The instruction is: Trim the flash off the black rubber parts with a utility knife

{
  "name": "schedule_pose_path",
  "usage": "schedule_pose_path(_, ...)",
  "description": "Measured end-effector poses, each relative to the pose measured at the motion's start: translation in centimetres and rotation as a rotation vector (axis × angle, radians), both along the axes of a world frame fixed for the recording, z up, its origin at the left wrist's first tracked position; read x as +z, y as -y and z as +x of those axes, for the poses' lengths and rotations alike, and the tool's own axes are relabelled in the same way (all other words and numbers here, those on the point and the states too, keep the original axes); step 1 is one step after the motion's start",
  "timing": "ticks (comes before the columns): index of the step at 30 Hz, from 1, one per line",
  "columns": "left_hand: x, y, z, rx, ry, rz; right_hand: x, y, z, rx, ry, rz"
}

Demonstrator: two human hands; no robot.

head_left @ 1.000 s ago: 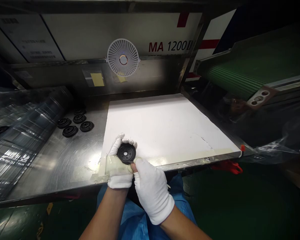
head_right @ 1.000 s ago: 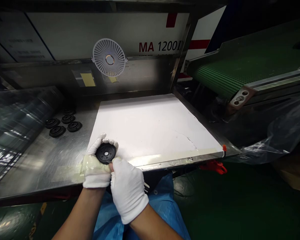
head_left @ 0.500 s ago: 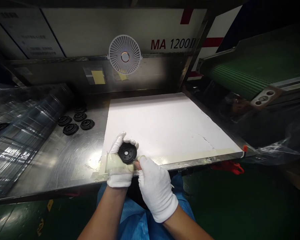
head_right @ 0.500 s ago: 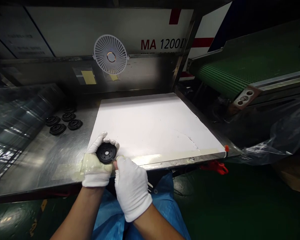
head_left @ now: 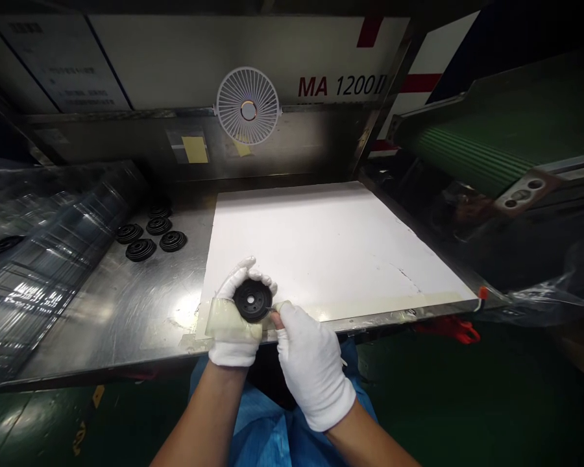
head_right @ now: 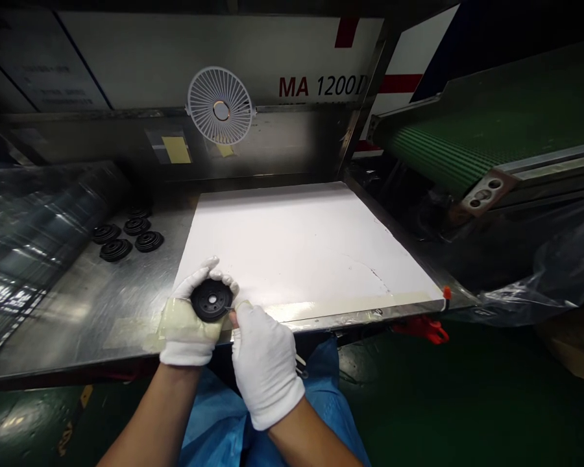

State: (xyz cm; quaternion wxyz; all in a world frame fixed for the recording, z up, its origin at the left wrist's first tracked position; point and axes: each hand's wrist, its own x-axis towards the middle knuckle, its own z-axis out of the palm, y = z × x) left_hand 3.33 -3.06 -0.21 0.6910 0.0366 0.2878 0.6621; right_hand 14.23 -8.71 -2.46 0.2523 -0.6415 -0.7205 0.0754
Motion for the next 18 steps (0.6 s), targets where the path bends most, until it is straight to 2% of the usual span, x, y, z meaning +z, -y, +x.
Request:
schedule_pose_path(3,-0.1,-0.2,0.4,0.075,-0.015,-0.019,0.0,0.3,-0.5,0.01,-0.026,0.013)
schedule_pose_path(7,-0.2,0.0,0.3,0.158,-0.048,0.034,0.0,0.5,-1.1,0.029,-0.067,0.023)
schedule_pose_path(9,-0.2,0.3,0.0,0.103,-0.047,0.032,0.0,0.4,-1.1,0.034,-0.074,0.03)
schedule_pose_path(13,-0.3,0.7,-0.8,-0.121,-0.047,0.025,0.0,0.1,-0.5,0.044,-0.077,0.032)
schedule_pose_path(15,-0.4,0.7,-0.9,-0.124,-0.024,0.032,0.0,0.1,-0.3,0.023,-0.05,0.016)
schedule_pose_path(18,-0.5,0.4,-0.7,-0.041,-0.018,0.047,-0.1,0.3,-0.4,0.006,-0.036,0.001)
